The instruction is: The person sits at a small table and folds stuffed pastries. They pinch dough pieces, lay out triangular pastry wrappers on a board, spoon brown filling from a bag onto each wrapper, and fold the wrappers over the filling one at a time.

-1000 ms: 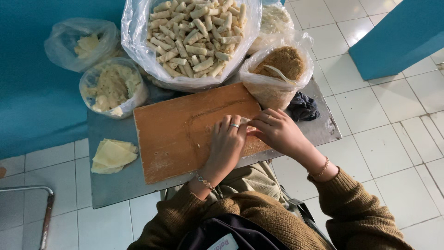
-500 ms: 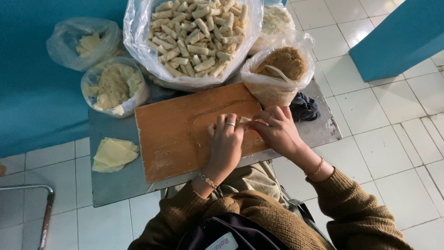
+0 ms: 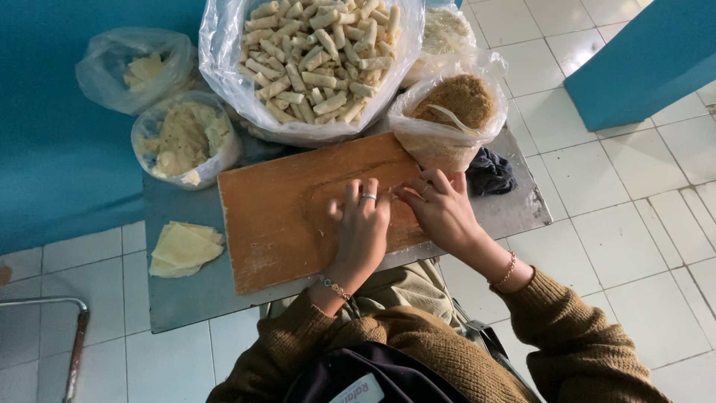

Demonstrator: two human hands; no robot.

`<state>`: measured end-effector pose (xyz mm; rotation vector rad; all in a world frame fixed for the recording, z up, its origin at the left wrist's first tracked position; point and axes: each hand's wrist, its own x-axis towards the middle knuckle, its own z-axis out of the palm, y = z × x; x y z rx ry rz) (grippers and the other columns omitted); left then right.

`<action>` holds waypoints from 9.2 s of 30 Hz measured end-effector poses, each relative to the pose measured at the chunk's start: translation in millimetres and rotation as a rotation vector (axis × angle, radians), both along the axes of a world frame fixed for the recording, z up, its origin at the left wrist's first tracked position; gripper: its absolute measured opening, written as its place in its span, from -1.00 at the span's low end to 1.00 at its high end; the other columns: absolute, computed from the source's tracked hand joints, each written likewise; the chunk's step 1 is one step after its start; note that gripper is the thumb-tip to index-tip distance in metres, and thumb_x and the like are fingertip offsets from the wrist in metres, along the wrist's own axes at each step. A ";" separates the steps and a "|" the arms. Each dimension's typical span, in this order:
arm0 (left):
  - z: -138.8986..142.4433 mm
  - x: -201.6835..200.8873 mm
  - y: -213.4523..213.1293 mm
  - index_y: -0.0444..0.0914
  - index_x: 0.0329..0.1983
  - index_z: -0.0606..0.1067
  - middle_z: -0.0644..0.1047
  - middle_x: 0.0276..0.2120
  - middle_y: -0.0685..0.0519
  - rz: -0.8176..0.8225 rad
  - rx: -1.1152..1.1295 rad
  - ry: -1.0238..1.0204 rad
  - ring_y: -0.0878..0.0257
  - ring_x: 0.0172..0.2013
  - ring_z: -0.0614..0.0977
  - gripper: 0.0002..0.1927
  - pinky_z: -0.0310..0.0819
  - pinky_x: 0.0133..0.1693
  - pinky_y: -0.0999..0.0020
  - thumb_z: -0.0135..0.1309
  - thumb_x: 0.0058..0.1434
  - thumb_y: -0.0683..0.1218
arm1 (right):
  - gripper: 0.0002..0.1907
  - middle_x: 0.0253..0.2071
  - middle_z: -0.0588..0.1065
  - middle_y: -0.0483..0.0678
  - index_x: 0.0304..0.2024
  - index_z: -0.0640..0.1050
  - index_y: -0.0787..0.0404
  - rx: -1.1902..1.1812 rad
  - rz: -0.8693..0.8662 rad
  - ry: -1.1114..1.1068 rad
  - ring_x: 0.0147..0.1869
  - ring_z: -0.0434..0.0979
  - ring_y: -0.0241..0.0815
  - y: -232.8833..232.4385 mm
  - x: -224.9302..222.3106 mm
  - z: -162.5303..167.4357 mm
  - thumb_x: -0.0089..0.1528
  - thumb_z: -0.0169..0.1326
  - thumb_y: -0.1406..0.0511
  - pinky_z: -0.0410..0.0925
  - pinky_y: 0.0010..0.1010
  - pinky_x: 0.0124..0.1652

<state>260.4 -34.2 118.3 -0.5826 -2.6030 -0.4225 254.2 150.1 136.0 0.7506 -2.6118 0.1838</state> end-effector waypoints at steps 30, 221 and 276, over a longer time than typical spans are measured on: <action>-27.2 38.7 -281.0 -0.16 0.04 0.65 0.55 -0.09 -0.02 0.623 0.055 -0.015 -0.08 0.01 0.51 -0.69 0.41 0.05 0.03 0.23 0.38 0.10 | -0.67 -0.08 0.59 -0.10 -0.03 0.66 0.00 -0.064 0.154 -0.376 -0.05 0.58 0.02 -10.1 -63.8 46.5 0.14 0.21 0.33 0.42 -0.15 -0.10; 38.6 98.3 -147.4 -0.35 0.29 0.35 0.65 -0.11 -0.13 0.028 1.176 -0.184 0.37 -0.23 0.70 -0.56 0.55 -0.32 0.56 0.10 0.36 -0.27 | -0.85 -0.16 0.62 -0.05 -0.12 0.64 0.24 -1.081 -0.061 -0.428 -0.19 0.69 -0.29 -49.6 34.4 9.5 0.27 0.17 0.36 0.59 -0.43 -0.15; 33.0 99.9 -105.0 -0.31 0.04 0.37 0.50 -0.16 0.07 -0.365 1.907 -0.559 0.33 -0.07 0.59 -0.62 0.58 -0.03 0.39 0.17 0.19 -0.37 | -0.79 -0.09 0.62 -0.08 -0.21 0.68 0.19 -0.757 0.169 -0.082 -0.06 0.70 -0.19 -132.0 94.2 60.2 0.11 0.41 0.39 0.56 -0.42 -0.08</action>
